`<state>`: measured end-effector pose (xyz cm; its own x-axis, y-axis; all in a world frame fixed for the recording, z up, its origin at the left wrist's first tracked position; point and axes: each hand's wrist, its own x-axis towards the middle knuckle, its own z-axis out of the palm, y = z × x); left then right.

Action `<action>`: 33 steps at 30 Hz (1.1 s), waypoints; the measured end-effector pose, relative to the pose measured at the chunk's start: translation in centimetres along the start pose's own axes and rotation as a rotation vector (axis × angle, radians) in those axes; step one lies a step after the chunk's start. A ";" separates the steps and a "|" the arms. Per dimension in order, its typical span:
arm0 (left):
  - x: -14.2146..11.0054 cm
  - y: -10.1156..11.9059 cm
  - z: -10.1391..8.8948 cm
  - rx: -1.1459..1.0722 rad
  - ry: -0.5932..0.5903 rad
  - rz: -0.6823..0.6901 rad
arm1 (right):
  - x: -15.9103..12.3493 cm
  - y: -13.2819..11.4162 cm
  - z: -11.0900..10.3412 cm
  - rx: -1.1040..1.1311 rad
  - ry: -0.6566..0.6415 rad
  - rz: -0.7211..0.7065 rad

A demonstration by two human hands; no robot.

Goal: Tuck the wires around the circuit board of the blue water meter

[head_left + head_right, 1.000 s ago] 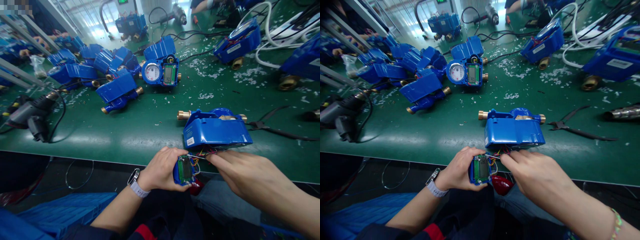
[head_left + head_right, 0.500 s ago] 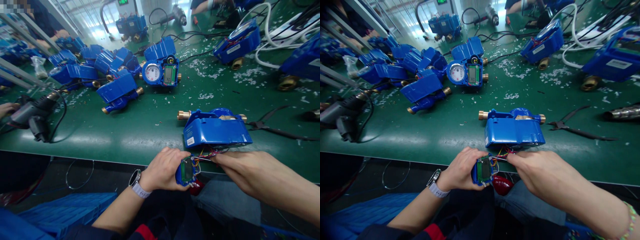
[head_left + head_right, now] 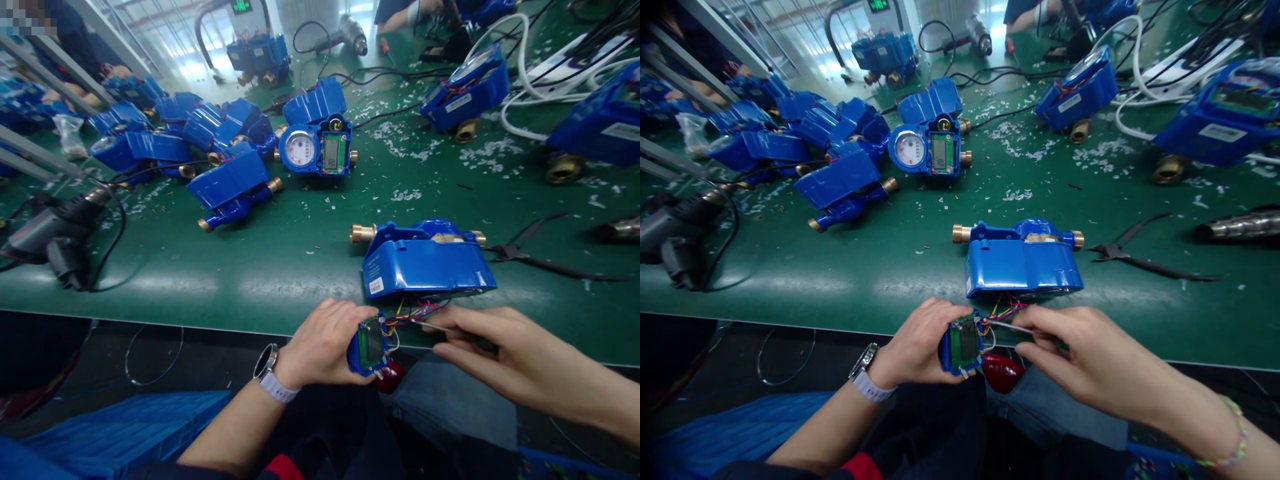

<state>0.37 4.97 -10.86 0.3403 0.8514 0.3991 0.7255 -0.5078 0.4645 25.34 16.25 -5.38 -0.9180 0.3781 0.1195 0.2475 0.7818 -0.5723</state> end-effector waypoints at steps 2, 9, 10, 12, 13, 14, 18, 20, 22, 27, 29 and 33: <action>0.0 0.1 0.0 -0.002 0.005 0.003 | 0.0 -0.5 1.5 -0.062 0.065 -0.039; 0.2 0.4 -0.1 -0.033 0.042 0.008 | 1.7 -1.3 4.9 -0.410 0.262 -0.172; 0.2 0.4 -0.1 -0.031 0.044 0.008 | 1.9 -1.3 5.0 -0.411 0.285 -0.180; 0.2 0.5 -0.1 -0.024 0.037 0.000 | 2.2 -1.4 5.1 -0.404 0.321 -0.198; 0.2 0.5 -0.1 -0.020 0.030 -0.007 | 2.3 -1.4 5.0 -0.401 0.327 -0.201; 0.2 0.5 -0.1 -0.016 0.026 -0.012 | 2.4 -1.4 5.0 -0.400 0.322 -0.198; 0.1 0.5 0.1 -0.009 0.014 -0.019 | 2.7 -1.4 4.9 -0.401 0.225 -0.128; 0.0 0.5 0.2 -0.013 -0.007 -0.031 | 2.9 -1.3 4.9 -0.393 0.190 -0.112; 0.1 0.4 0.2 -0.019 -0.020 -0.039 | 3.0 -1.1 5.0 -0.385 0.179 -0.126; 0.1 0.4 0.1 -0.040 0.015 -0.054 | 2.1 -0.3 5.2 -0.305 0.151 -0.175; 0.0 0.3 0.0 -0.036 0.016 -0.051 | 1.0 -0.1 5.0 -0.208 0.149 -0.143; 0.1 0.3 0.0 -0.023 0.014 -0.046 | -1.9 -0.6 4.2 0.017 0.163 0.026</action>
<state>0.61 4.92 -10.68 0.2981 0.8720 0.3882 0.7261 -0.4711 0.5008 25.65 12.99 -8.67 -0.8488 0.4746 0.2332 0.2643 0.7627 -0.5902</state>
